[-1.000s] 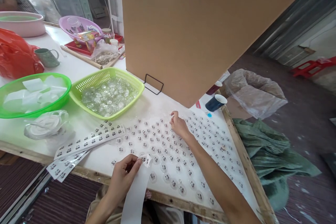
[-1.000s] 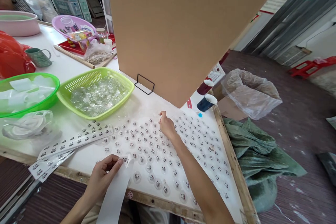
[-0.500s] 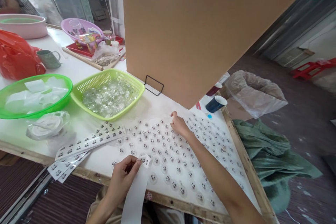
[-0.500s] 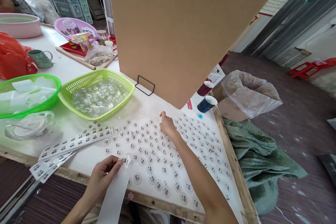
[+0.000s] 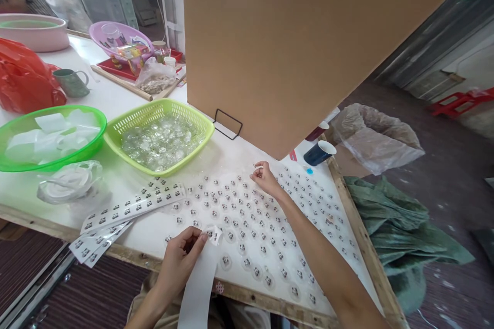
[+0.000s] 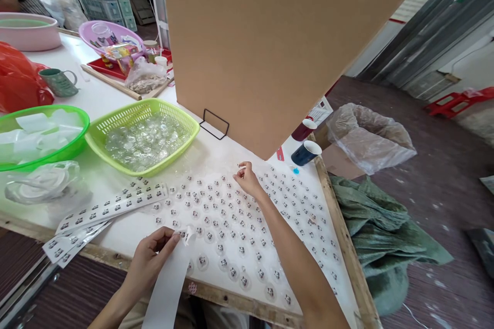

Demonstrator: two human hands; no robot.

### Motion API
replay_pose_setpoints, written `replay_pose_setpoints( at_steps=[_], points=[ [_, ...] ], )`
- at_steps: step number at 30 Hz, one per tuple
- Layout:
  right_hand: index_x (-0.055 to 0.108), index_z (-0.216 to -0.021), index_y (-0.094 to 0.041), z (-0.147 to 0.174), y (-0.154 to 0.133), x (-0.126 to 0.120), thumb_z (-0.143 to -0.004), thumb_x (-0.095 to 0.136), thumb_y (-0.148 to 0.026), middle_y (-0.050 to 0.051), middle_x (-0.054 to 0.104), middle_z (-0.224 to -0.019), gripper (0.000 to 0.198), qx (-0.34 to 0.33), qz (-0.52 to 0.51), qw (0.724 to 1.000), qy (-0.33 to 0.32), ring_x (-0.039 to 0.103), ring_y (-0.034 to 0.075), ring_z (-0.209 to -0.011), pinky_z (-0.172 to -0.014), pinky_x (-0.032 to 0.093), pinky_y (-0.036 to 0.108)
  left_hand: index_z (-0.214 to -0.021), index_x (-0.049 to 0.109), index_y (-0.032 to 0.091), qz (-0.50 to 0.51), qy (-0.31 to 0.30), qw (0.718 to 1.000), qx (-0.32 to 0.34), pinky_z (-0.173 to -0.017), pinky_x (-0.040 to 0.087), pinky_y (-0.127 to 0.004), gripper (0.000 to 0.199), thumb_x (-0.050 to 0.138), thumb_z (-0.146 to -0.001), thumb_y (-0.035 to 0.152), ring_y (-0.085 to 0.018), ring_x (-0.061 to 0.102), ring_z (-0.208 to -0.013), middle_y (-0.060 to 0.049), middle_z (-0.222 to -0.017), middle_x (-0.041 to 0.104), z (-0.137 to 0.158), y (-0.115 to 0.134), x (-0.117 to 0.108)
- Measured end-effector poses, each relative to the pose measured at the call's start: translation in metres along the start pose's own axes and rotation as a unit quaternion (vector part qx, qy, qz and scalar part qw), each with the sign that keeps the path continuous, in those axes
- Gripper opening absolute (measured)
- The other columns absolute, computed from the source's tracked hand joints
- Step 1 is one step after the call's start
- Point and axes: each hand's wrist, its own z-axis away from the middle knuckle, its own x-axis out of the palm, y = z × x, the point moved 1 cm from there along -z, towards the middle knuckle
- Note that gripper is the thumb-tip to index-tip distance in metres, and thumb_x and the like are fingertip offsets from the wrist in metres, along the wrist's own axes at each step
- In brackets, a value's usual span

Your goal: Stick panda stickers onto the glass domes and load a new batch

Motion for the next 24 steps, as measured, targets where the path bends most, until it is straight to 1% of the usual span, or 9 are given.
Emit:
replay_pose_setpoints(
  at_steps=[2, 4, 9, 12, 15, 22, 24],
  points=[
    [0.029, -0.107, -0.025, -0.002, 0.001, -0.005, -0.078, 0.051, -0.037, -0.005, 0.055, -0.079, 0.039, 0.003, -0.022, 1.0, 0.012, 0.057, 0.016, -0.071, -0.066, 0.044, 0.028, -0.075, 0.057, 0.017, 0.0, 0.0, 1.0, 0.001, -0.056, 0.033, -0.022, 0.035, 0.055, -0.092, 0.049, -0.013, 0.04, -0.062, 0.002, -0.066, 0.046, 0.0, 0.001, 0.0],
    [0.029, -0.107, -0.025, -0.003, 0.002, -0.011, -0.077, 0.05, -0.037, -0.004, 0.057, -0.08, 0.039, 0.01, -0.031, 0.999, 0.027, 0.058, 0.016, -0.073, -0.067, 0.045, 0.028, -0.076, 0.057, 0.017, 0.002, 0.002, 1.0, 0.0, -0.056, 0.033, -0.022, 0.035, 0.055, -0.092, 0.049, -0.013, 0.04, -0.061, 0.002, -0.066, 0.046, 0.0, 0.002, 0.0],
    [0.031, -0.101, -0.025, -0.001, 0.01, -0.022, -0.07, 0.053, -0.029, -0.006, 0.056, -0.067, 0.039, 0.054, -0.019, 0.997, 0.045, 0.058, 0.019, -0.065, -0.06, 0.042, 0.028, -0.076, 0.058, 0.017, 0.007, 0.006, 1.0, 0.004, -0.056, 0.033, -0.022, 0.034, 0.056, -0.091, 0.048, -0.013, 0.041, -0.062, 0.002, -0.066, 0.047, 0.0, 0.004, 0.0],
    [0.032, -0.1, -0.025, 0.002, 0.013, -0.021, -0.068, 0.055, -0.027, -0.006, 0.056, -0.064, 0.04, 0.072, -0.016, 0.996, 0.046, 0.058, 0.019, -0.064, -0.057, 0.041, 0.027, -0.076, 0.058, 0.017, 0.005, 0.002, 1.0, 0.007, -0.056, 0.033, -0.021, 0.034, 0.055, -0.092, 0.047, -0.013, 0.041, -0.062, 0.002, -0.067, 0.047, 0.0, 0.004, 0.001],
    [0.032, -0.102, -0.026, 0.003, 0.014, -0.017, -0.068, 0.054, -0.027, -0.006, 0.057, -0.068, 0.041, 0.079, -0.033, 0.995, 0.043, 0.061, 0.019, -0.066, -0.055, 0.042, 0.026, -0.076, 0.058, 0.017, 0.001, -0.002, 1.0, 0.007, -0.055, 0.033, -0.021, 0.034, 0.054, -0.092, 0.047, -0.012, 0.04, -0.061, 0.002, -0.066, 0.046, -0.001, 0.005, 0.001],
    [0.03, -0.103, -0.026, 0.002, 0.015, -0.013, -0.068, 0.056, -0.029, -0.008, 0.054, -0.07, 0.044, 0.091, -0.077, 0.991, 0.055, 0.062, 0.017, -0.064, -0.059, 0.048, 0.028, -0.075, 0.058, 0.017, -0.003, 0.009, 1.0, 0.014, -0.055, 0.034, -0.021, 0.035, 0.055, -0.091, 0.048, -0.013, 0.041, -0.061, 0.002, -0.065, 0.046, -0.001, 0.01, 0.001],
    [0.03, -0.104, -0.026, 0.001, 0.014, -0.011, -0.069, 0.056, -0.031, -0.007, 0.055, -0.073, 0.044, 0.088, -0.091, 0.99, 0.054, 0.063, 0.016, -0.067, -0.06, 0.05, 0.028, -0.075, 0.058, 0.017, -0.001, 0.009, 1.0, 0.013, -0.055, 0.034, -0.021, 0.035, 0.055, -0.091, 0.048, -0.013, 0.041, -0.06, 0.002, -0.065, 0.046, -0.001, 0.01, 0.001]
  ],
)
